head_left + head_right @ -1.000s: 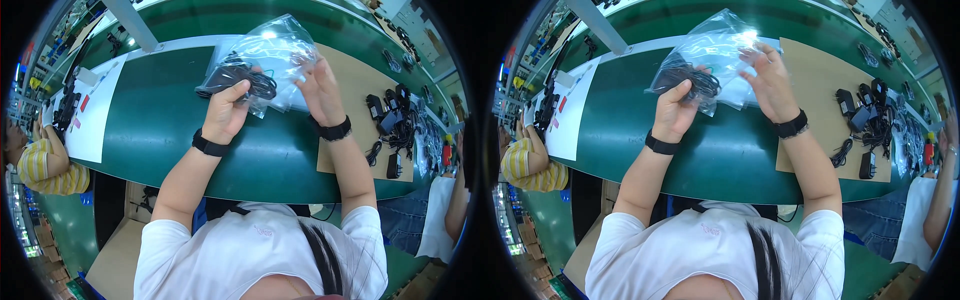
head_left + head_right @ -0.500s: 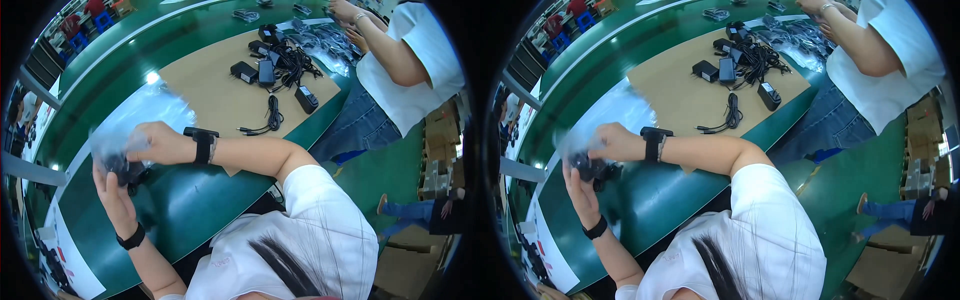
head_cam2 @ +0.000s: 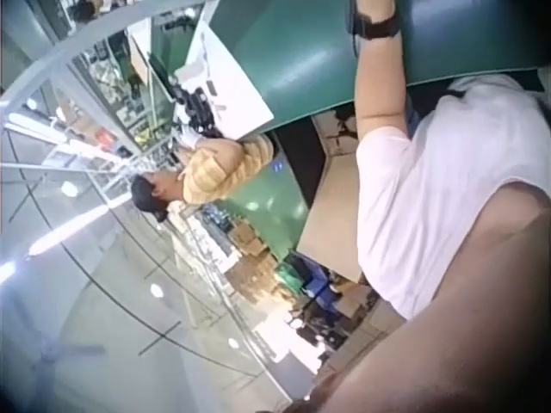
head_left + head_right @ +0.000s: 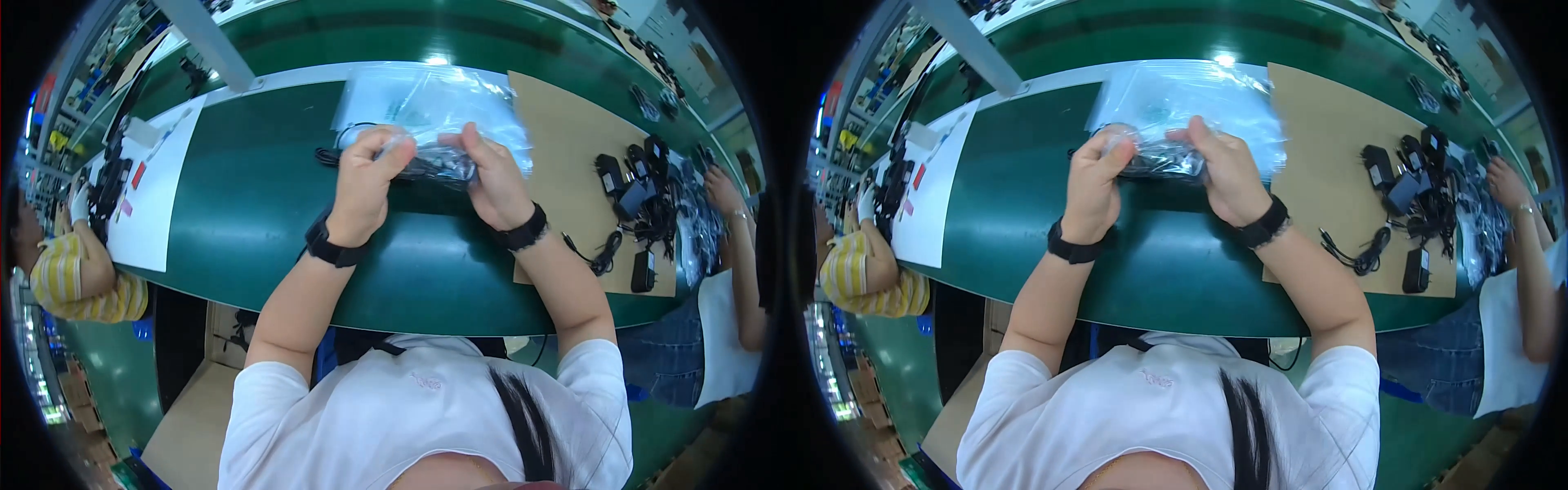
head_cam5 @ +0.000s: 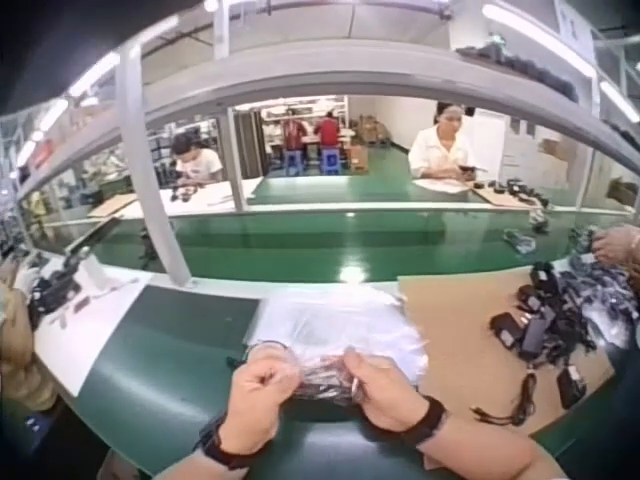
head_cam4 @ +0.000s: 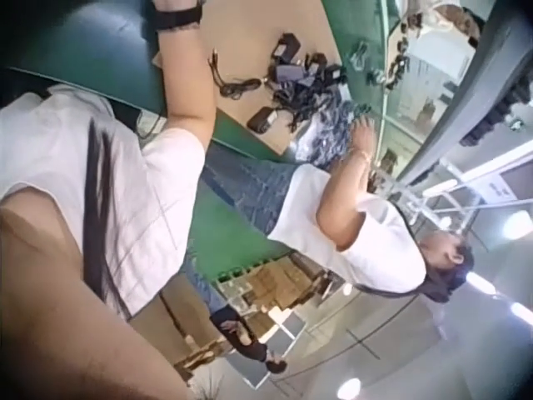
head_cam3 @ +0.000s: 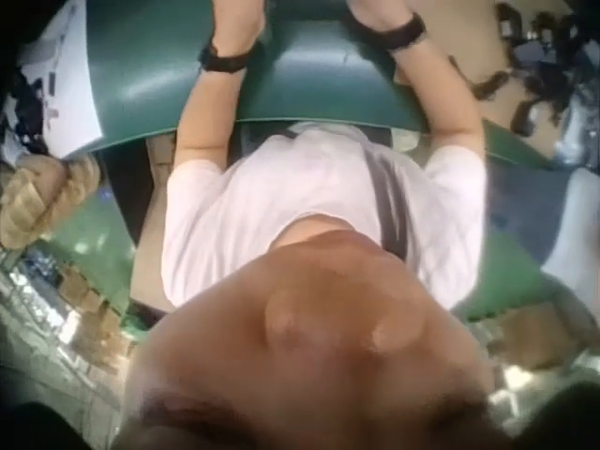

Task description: The person packages power adapters by hand, picking up an adapter and its cable, winding the cable around the adapter, and placing the assembly into a plastic bag. This process is repeated for several adapters before the bagged items are set aside.

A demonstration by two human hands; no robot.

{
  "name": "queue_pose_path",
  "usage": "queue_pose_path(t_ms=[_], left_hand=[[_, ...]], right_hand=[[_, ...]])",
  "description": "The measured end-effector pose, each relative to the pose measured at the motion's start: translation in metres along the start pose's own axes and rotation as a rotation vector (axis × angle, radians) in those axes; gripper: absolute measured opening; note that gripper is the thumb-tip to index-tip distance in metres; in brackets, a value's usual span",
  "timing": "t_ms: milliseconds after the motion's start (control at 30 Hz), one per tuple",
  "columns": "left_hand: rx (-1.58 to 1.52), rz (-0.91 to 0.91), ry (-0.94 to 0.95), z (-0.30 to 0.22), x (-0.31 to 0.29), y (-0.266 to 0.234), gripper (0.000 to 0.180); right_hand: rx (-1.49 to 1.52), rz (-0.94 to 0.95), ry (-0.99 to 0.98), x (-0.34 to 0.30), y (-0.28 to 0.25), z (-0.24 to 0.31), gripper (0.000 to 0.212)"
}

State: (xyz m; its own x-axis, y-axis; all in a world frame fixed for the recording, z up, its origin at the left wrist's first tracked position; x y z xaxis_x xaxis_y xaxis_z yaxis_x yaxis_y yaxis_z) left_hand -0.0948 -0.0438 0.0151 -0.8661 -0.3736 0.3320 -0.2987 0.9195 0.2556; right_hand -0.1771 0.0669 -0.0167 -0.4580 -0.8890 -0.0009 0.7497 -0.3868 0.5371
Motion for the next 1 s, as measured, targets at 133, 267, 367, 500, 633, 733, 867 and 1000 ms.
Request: queue_pose_path(t_ms=[133,267,367,500,633,733,867,1000], left_hand=[[-0.006,-0.054,-0.174,0.015,0.000,0.006,0.015],[0.100,-0.119,-0.243,0.015,-0.001,-0.006,0.024],[0.100,-0.118,-0.178,0.010,-0.001,-0.007,0.026],[0.406,-0.009,0.210,-0.040,-0.001,0.008,0.027],[-0.041,-0.059,-0.116,-0.006,0.003,0.000,0.023],[0.158,-0.065,-0.160,-0.003,0.004,-0.007,0.023],[0.438,-0.051,-0.093,-0.024,0.009,-0.012,0.021],[0.649,-0.034,-0.016,-0.033,0.006,-0.014,0.024]], right_hand=[[-0.288,-0.075,-0.237,-0.010,-0.001,0.020,0.035],[-0.560,-0.063,-0.279,-0.017,0.007,0.026,0.029],[-0.323,-0.040,-0.157,-0.008,0.015,0.022,0.033],[0.089,0.138,0.187,-0.007,0.028,0.002,0.038],[-0.294,0.080,-0.159,-0.004,0.021,0.023,0.031],[-0.554,0.093,-0.179,-0.005,0.024,0.022,0.030],[-0.405,0.098,-0.081,-0.010,0.040,0.033,0.040],[-0.398,0.216,0.097,0.007,0.040,0.028,0.044]])
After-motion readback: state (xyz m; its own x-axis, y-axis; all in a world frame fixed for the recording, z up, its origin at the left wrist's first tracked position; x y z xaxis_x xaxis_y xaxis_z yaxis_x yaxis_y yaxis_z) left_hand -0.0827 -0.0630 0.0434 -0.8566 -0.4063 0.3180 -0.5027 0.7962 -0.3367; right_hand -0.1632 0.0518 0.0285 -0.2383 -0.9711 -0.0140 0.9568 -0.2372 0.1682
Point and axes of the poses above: each hand's wrist, its own x-axis towards the middle knuckle, its own y-axis out of the palm, z = x × y, the point moved 10 cm from there along x, towards the middle knuckle, and after that the axes turned 11 degrees about z, right-handed, at the moved point
